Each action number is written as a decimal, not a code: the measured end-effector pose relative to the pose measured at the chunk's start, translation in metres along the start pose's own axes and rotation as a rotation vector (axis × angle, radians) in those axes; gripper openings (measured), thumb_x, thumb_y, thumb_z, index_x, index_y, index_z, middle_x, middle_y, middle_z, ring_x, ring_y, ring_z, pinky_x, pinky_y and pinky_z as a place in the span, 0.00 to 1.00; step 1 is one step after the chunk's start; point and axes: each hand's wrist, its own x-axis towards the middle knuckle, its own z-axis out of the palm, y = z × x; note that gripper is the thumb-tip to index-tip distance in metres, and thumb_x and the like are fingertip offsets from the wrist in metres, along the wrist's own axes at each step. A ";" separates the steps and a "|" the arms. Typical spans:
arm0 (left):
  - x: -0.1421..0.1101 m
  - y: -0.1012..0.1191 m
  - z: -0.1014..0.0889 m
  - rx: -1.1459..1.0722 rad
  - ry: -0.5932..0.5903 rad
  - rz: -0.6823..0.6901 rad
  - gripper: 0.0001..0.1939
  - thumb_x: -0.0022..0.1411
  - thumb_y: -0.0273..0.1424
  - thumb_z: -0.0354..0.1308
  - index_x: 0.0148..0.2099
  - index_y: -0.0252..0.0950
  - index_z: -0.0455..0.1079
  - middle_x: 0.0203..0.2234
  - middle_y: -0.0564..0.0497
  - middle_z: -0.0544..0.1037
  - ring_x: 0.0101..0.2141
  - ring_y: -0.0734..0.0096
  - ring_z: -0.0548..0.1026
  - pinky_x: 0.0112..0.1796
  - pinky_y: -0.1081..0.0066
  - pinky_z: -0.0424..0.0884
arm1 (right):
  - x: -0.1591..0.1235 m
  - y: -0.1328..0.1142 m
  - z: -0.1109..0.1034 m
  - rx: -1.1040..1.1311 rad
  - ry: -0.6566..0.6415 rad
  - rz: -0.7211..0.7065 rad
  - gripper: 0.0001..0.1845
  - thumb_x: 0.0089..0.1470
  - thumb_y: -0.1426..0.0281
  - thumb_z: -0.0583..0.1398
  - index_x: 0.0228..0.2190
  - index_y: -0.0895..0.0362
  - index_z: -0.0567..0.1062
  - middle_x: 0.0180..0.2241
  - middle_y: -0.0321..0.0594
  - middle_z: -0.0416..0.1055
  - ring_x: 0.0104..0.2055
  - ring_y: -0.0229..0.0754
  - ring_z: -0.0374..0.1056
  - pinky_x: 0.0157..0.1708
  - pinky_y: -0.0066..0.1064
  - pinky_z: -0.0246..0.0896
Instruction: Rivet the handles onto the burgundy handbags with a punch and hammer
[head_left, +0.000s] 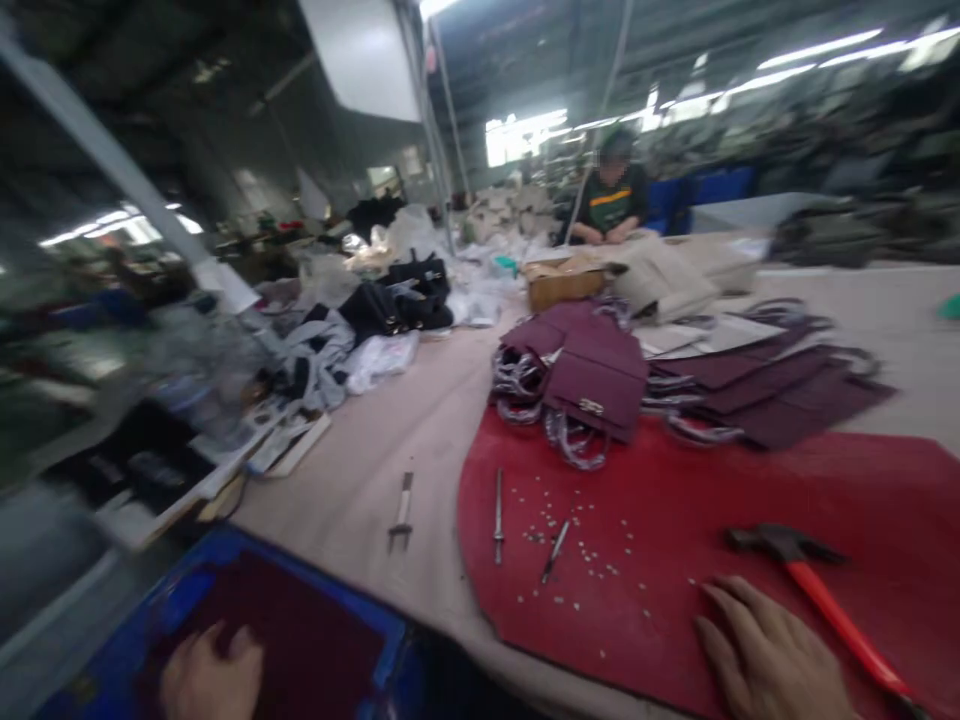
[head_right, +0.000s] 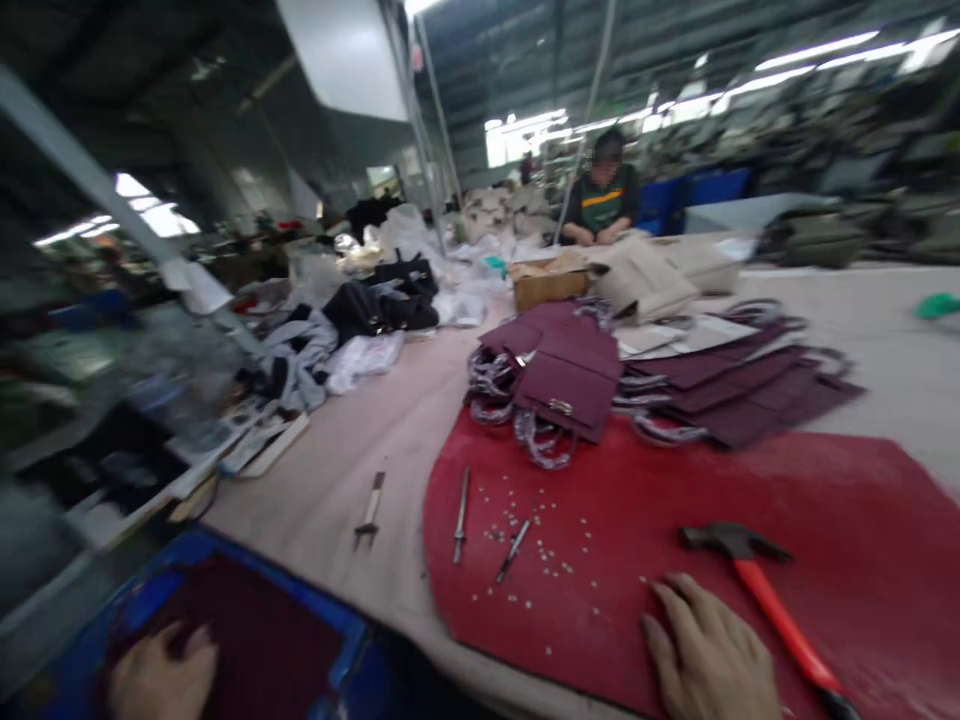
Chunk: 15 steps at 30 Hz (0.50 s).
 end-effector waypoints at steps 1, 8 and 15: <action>0.005 0.016 0.012 -0.091 -0.002 0.026 0.08 0.49 0.40 0.58 0.34 0.50 0.68 0.37 0.53 0.80 0.50 0.46 0.75 0.50 0.46 0.71 | -0.001 -0.001 -0.003 -0.052 0.001 0.018 0.17 0.61 0.60 0.52 0.42 0.54 0.76 0.47 0.49 0.74 0.47 0.56 0.71 0.45 0.50 0.66; -0.034 0.237 0.048 -0.716 -0.279 0.633 0.10 0.58 0.40 0.52 0.38 0.46 0.71 0.36 0.52 0.80 0.39 0.58 0.78 0.44 0.59 0.75 | -0.004 -0.015 -0.005 -0.124 0.023 0.061 0.16 0.62 0.63 0.54 0.45 0.55 0.76 0.49 0.47 0.73 0.50 0.53 0.69 0.48 0.46 0.63; -0.115 0.414 0.039 -0.431 -0.435 1.435 0.10 0.65 0.32 0.54 0.34 0.36 0.73 0.34 0.44 0.78 0.41 0.58 0.74 0.47 0.60 0.68 | -0.006 -0.015 -0.009 -0.097 0.013 0.110 0.14 0.62 0.64 0.55 0.45 0.52 0.76 0.49 0.45 0.73 0.51 0.51 0.69 0.50 0.45 0.62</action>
